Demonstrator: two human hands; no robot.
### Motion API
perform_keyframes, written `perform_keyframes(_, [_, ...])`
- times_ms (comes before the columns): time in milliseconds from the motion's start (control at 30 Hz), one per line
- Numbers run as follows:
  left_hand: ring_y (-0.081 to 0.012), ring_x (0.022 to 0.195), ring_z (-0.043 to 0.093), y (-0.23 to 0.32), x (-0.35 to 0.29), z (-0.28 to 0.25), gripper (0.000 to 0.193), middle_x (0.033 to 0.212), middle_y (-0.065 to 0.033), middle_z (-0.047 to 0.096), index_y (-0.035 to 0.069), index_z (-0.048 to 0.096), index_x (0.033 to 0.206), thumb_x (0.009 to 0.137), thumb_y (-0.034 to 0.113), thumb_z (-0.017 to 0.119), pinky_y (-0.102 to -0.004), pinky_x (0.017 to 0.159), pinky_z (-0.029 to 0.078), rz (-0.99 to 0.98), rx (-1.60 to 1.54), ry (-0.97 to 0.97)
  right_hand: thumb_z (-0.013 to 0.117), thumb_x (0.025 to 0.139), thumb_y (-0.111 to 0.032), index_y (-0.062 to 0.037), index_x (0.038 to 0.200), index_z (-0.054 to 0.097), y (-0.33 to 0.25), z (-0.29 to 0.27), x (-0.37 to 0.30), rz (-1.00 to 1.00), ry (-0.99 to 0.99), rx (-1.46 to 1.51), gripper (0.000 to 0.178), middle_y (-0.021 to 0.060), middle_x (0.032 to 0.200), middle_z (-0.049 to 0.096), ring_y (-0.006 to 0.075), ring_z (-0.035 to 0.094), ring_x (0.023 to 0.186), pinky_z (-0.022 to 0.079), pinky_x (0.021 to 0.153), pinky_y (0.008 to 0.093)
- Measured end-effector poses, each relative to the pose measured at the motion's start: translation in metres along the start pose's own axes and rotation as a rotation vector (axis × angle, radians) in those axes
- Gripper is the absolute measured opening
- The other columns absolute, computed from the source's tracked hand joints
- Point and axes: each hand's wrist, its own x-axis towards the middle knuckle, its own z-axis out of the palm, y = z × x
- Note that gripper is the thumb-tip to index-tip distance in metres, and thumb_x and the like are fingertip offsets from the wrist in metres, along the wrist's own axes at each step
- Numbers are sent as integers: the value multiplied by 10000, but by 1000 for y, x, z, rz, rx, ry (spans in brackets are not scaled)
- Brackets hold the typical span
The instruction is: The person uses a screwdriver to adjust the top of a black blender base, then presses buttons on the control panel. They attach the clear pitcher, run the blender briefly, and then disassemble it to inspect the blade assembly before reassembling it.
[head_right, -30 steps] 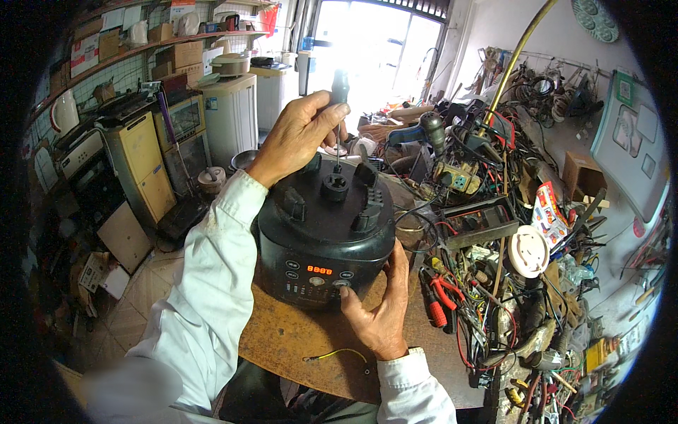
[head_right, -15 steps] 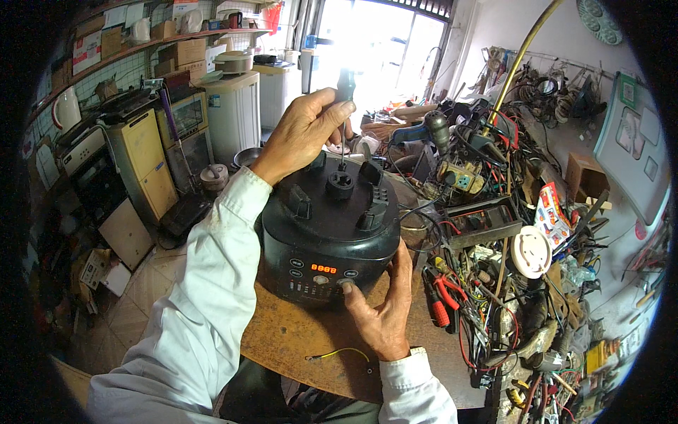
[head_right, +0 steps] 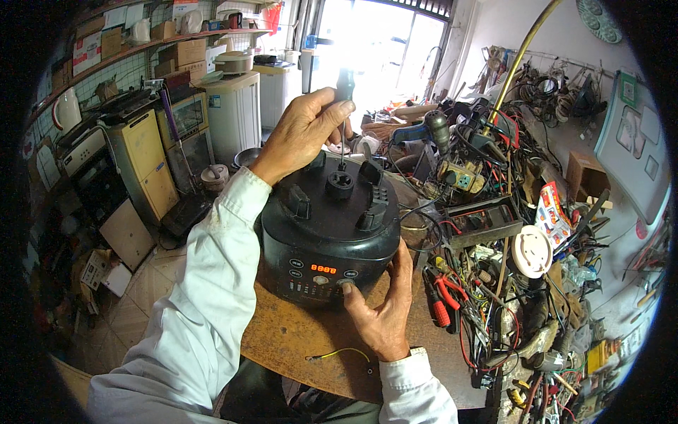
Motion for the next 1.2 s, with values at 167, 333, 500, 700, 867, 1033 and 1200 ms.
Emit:
perform_keyframes(167, [-114,615,618,0,0,1,429,749,-91,673,67,550,828,1069,421,554,-270,543,512,-29,12,10,774,779,-186,22,1561,301,0,-1,1,-33,-18,16,937,178,1486,442,296,476,1366,358,1174,441])
perform_keyframes(333, [-111,615,615,2,0,0,434,746,-92,673,63,537,810,1072,408,553,-269,537,504,-19,17,12,782,778,-201,28,1555,307,-2,-1,1,-41,-13,-14,940,184,1482,440,301,474,1367,358,1172,436])
perform_keyframes(500, [-111,597,609,1,0,1,437,749,-93,676,63,529,802,1071,406,554,-263,522,498,-17,6,12,788,782,-204,34,1555,297,-5,-2,3,-33,-36,-7,947,189,1481,434,306,471,1370,357,1174,441])
perform_keyframes(700, [-111,595,611,0,0,1,430,751,-95,676,66,530,811,1072,407,552,-266,527,507,-11,-8,14,772,785,-193,35,1558,287,-4,-1,2,-24,-23,-4,941,192,1486,426,311,467,1371,354,1177,450])
perform_keyframes(867, [-112,595,612,1,0,1,437,750,-96,675,65,534,817,1069,421,553,-264,526,509,-3,1,11,758,778,-174,30,1557,294,-4,-1,1,-27,-23,-2,929,193,1488,423,310,467,1371,351,1180,452])
perform_keyframes(1033, [-112,600,616,4,-1,0,447,751,-96,677,54,555,830,1064,435,559,-263,527,512,-5,-15,10,758,773,-174,25,1556,302,-6,0,0,-21,-12,-11,927,195,1484,426,311,467,1371,350,1181,455])
perform_keyframes(1200, [-114,602,618,2,0,0,447,757,-96,683,53,567,833,1062,436,562,-265,528,512,-24,9,11,767,775,-175,13,1559,306,-1,-1,1,-35,-18,-17,929,185,1480,431,310,458,1380,351,1181,453])
